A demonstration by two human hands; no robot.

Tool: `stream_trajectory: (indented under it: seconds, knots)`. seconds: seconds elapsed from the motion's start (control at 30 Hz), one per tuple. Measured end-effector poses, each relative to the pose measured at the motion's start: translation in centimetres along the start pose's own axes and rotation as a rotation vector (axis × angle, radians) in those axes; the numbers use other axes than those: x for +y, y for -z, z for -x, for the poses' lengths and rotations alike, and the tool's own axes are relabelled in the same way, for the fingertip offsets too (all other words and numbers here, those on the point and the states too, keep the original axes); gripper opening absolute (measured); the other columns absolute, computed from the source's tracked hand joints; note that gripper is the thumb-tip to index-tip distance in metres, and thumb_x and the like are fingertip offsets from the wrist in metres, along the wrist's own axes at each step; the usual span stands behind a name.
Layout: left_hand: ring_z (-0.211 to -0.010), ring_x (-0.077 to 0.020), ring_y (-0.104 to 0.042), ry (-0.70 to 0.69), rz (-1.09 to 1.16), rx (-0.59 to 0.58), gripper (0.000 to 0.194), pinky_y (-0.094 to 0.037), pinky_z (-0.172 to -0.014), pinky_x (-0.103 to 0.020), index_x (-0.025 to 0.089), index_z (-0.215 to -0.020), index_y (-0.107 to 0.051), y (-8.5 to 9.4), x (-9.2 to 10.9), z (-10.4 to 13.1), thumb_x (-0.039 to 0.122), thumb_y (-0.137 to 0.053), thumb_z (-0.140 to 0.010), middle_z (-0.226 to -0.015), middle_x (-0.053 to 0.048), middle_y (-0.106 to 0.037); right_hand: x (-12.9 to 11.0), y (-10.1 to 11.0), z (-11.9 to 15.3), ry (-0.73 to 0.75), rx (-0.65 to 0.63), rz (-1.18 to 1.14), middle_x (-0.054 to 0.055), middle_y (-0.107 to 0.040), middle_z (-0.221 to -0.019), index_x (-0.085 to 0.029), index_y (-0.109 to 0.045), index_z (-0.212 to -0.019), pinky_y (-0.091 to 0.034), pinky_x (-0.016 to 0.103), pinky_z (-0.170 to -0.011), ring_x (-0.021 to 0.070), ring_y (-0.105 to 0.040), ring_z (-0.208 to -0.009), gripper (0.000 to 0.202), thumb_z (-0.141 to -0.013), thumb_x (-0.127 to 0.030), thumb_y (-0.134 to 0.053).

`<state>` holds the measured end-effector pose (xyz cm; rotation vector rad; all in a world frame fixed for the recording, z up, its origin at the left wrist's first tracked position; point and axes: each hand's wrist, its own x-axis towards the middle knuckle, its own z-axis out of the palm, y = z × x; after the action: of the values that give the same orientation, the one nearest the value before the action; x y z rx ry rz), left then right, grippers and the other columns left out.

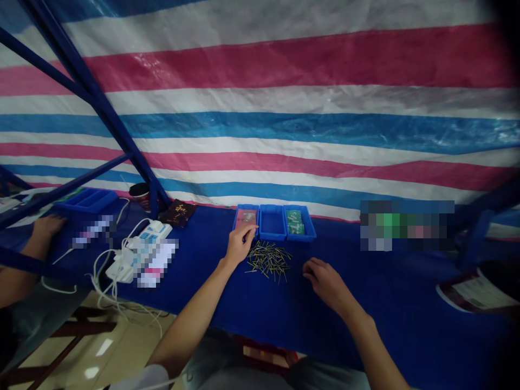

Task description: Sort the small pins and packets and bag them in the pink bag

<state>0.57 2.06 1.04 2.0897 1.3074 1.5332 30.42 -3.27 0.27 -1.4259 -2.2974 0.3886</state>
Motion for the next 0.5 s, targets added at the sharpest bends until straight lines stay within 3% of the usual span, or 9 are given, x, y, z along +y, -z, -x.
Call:
stream_trajectory:
  seconds: [0.07, 0.2, 0.33, 0.5]
  knots:
    - [-0.064, -0.0135, -0.06, -0.015, -0.024, 0.003, 0.029, -0.047, -0.062, -0.025, 0.016, -0.105, -0.072, 0.4, 0.2, 0.4, 0.034, -0.05, -0.099, -0.08, -0.005, -0.07, -0.3, 1.2, -1.2, -0.021, 0.038, -0.092, 0.003, -0.069, -0.082, -0.023, -0.063, -0.082, -0.051, 0.032, -0.068, 0.0214, -0.068, -0.074, 0.012, -0.088, -0.019, -0.053]
    - [-0.06, -0.0133, -0.055, -0.066, -0.047, -0.035, 0.027, -0.047, -0.064, -0.026, 0.017, -0.107, -0.073, 0.6, 0.9, 0.9, 0.032, -0.053, -0.098, -0.071, -0.003, -0.064, -2.4, 2.0, -4.6, -0.014, 0.243, -0.308, 0.002, -0.074, -0.086, -0.023, -0.069, -0.097, -0.054, 0.031, -0.071, 0.0203, -0.07, -0.074, 0.016, -0.093, -0.028, -0.054]
    - [-0.059, -0.0123, -0.055, -0.131, -0.043, -0.118, 0.023, -0.048, -0.066, -0.026, 0.018, -0.107, -0.072, 0.0, 1.5, 1.1, 0.032, -0.058, -0.095, -0.071, -0.002, -0.066, -4.7, -0.4, -6.8, 0.105, 0.4, -0.416, 0.005, -0.076, -0.093, -0.023, -0.075, -0.093, -0.055, 0.036, -0.082, 0.0231, -0.071, -0.086, 0.02, -0.093, -0.03, -0.056]
    - [-0.059, -0.0118, -0.059, -0.169, -0.085, -0.225, 0.02, -0.048, -0.066, -0.025, 0.018, -0.091, -0.073, -0.5, 1.6, 1.3, 0.031, -0.059, -0.095, -0.072, -0.002, -0.068, -5.6, -3.5, -6.3, 0.082, 0.436, -0.471, 0.007, -0.075, -0.098, -0.024, -0.076, -0.098, -0.056, 0.038, -0.086, 0.0238, -0.071, -0.091, 0.024, -0.096, -0.029, -0.052]
